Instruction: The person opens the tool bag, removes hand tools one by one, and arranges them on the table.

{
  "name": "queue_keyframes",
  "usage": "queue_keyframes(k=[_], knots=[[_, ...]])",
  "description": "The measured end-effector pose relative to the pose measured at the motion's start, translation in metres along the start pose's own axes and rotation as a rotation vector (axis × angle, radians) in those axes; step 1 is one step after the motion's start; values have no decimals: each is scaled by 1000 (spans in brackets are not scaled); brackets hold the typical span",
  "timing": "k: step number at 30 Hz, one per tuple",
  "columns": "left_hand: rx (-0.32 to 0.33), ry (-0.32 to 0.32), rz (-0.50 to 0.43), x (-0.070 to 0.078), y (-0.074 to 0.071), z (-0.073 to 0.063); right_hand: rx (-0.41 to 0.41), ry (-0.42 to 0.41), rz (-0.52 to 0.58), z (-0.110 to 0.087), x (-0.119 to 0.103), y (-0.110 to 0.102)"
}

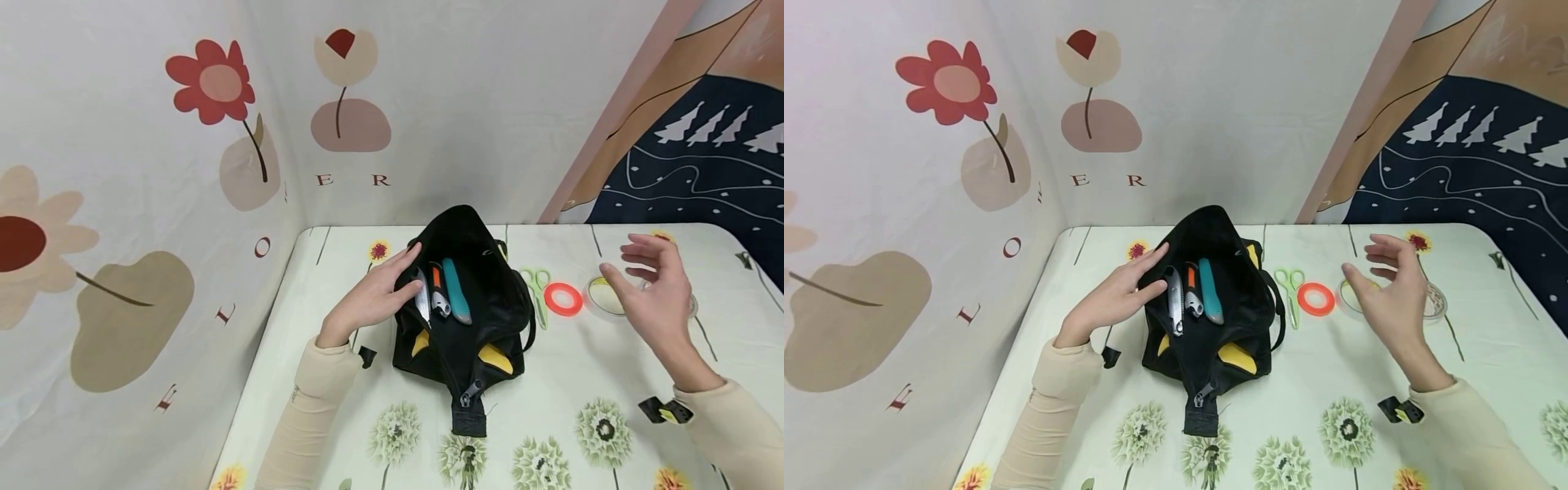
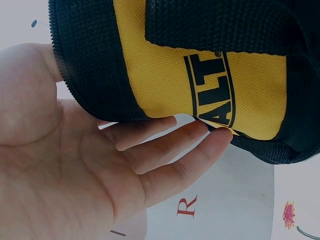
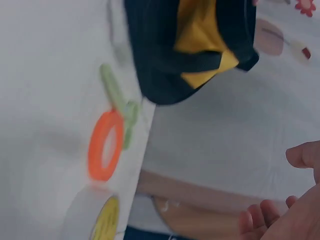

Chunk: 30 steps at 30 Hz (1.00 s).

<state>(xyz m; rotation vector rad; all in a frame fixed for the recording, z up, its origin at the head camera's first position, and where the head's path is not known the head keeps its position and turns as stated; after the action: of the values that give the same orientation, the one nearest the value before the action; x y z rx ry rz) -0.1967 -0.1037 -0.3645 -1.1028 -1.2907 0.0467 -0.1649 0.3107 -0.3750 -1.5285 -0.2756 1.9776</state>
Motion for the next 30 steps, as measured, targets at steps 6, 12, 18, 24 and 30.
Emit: queue_keyframes(k=[6,12,18,24,30], knots=[[-3,-1,0,1,0,0,-63,-99,138,-2,-38,24],[-9,-9,1,1,0,1,-164,-197,325,-5,-75,53],[-20,-7,4,1,1,4,-255,-192,451,-6,-96,79],[-16,-10,9,2,0,3,-353,-174,464,-6,-102,105],[-5,-18,9,1,0,1,-472,-148,412,-5,-106,134]])
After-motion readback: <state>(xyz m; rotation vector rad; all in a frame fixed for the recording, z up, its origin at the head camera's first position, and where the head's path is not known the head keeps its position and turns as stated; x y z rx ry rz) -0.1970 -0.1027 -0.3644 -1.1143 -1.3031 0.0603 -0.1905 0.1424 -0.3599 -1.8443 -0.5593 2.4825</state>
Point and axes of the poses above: each hand's wrist, its own z-axis towards the middle knuckle, its own y-axis out of the palm, x = y × z, the point moved 5 cm from there along z, towards the middle knuckle, and after that the axes turned 10 degrees about -x, right-handed, at the moved point
